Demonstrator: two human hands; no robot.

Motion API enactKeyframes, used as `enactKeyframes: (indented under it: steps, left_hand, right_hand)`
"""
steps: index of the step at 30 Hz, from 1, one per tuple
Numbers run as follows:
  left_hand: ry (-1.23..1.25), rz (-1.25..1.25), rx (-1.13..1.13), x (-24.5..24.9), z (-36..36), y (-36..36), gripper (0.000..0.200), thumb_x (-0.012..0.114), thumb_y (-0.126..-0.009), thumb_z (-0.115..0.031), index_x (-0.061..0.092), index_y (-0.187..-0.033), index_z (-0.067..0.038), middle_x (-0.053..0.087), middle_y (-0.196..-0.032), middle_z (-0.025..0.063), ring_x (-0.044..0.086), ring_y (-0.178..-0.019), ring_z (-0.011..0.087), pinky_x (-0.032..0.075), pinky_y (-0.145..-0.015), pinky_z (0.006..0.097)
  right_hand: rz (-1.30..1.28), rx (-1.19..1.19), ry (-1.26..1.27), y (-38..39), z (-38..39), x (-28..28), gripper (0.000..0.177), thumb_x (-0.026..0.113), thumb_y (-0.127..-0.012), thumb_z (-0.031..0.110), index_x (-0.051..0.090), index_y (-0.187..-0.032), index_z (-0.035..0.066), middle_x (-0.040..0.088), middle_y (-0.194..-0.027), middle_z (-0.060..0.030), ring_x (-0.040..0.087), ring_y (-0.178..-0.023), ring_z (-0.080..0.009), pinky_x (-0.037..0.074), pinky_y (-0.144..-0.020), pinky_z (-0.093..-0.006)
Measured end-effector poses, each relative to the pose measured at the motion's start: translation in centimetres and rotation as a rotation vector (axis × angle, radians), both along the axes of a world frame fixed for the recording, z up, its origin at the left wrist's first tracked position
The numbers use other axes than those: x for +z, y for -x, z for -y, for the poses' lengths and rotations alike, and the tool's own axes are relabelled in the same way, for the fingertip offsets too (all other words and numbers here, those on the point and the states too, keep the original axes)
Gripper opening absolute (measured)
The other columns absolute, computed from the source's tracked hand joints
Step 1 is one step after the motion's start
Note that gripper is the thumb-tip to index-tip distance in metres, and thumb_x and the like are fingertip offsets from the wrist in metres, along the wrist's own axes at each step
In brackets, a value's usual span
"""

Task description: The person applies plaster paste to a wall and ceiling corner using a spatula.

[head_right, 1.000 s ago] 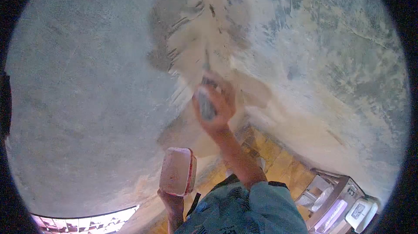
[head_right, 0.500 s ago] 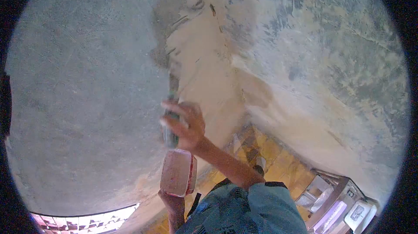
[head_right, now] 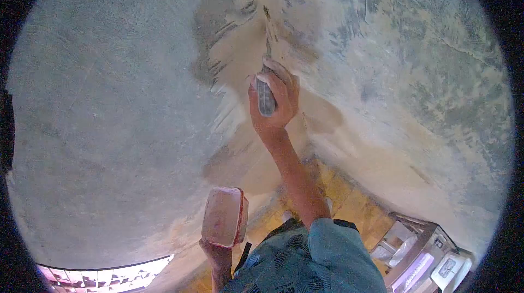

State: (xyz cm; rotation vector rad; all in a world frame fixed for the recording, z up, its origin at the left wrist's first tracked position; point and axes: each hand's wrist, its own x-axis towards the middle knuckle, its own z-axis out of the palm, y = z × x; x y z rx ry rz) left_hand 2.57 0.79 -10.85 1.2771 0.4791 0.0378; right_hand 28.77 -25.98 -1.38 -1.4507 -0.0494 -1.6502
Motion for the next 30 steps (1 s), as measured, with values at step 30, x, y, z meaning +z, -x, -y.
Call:
enactKeyframes:
  steps: [30]
  left_hand:
    - [0.196, -0.022, 0.127, 0.8, 2.0, -0.5, 0.066, 0.055, -0.08, -0.043, 0.045, -0.13, 0.0, 0.053, -0.126, 0.0112, 0.051, -0.116, 0.0262, 0.042, -0.096, 0.0416]
  right_hand:
    - [0.004, 0.103, 0.179, 0.6, -0.3, 1.2, 0.027, 0.073, -0.067, 0.003, 0.062, -0.09, 0.011, 0.066, -0.103, -0.0128, 0.061, -0.083, -0.027, 0.046, -0.073, -0.0359]
